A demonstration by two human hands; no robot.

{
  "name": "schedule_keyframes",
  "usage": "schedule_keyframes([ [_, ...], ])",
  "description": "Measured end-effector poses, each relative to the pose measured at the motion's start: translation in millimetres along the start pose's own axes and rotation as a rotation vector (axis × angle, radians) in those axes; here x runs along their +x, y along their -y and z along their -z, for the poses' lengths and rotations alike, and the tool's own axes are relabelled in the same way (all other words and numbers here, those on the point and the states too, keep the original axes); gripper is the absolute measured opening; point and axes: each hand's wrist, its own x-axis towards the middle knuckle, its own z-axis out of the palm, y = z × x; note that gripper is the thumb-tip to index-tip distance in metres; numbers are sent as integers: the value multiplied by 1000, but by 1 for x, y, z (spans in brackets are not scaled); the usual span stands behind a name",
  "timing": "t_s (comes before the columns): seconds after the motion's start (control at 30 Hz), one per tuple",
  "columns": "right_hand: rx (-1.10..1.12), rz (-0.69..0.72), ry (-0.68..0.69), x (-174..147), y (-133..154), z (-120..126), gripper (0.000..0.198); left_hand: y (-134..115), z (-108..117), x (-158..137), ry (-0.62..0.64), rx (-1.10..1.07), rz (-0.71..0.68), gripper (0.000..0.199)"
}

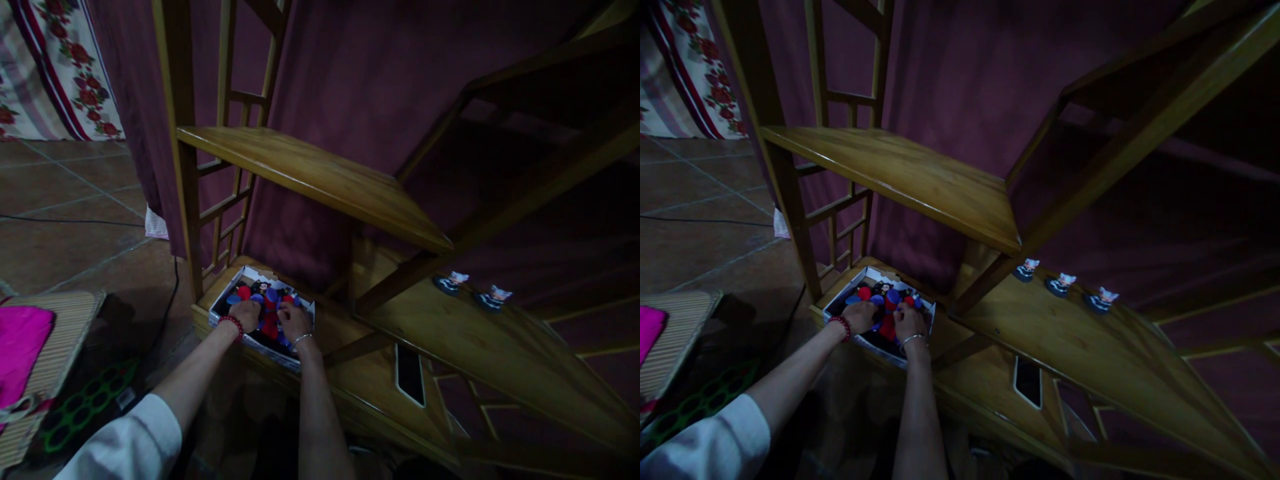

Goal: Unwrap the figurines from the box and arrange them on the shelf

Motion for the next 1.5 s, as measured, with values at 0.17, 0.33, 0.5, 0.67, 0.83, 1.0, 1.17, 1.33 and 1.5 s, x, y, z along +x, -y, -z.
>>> schedule_keyframes([
  [0.17, -135, -42, -12, -2, -19, 7, 38, 11, 8, -3, -70, -3, 67, 28],
  [0.33, -169, -27, 63, -6, -18, 1, 49, 20, 12, -8, -52, 51, 142, 41],
  [0.5, -190, -22, 92, -5, -12, -3, 51, 27, 8, -7, -17, 40, 33, 47],
  [0.67, -128, -69, 108, -5, -10, -1, 54, 31, 3, -4, -34, -24, -28, 48],
  [0.83, 70, 14, 87, -1, -7, -10, 46, 31, 5, -2, -7, -116, -26, 52],
  [1.0, 153, 63, 59, 3, 1, -23, 45, 31, 4, 2, -24, -271, -62, 51],
  [1.17, 248, 31, 39, 5, 4, -25, 43, 35, -6, 11, -52, -544, -133, 45],
  [1.33, 272, 48, -26, 5, 1, -21, 38, 34, -13, 16, -42, -754, -153, 43],
  [1.5, 91, 34, -91, 0, 1, -12, 32, 29, -13, 18, -23, -944, -72, 45],
])
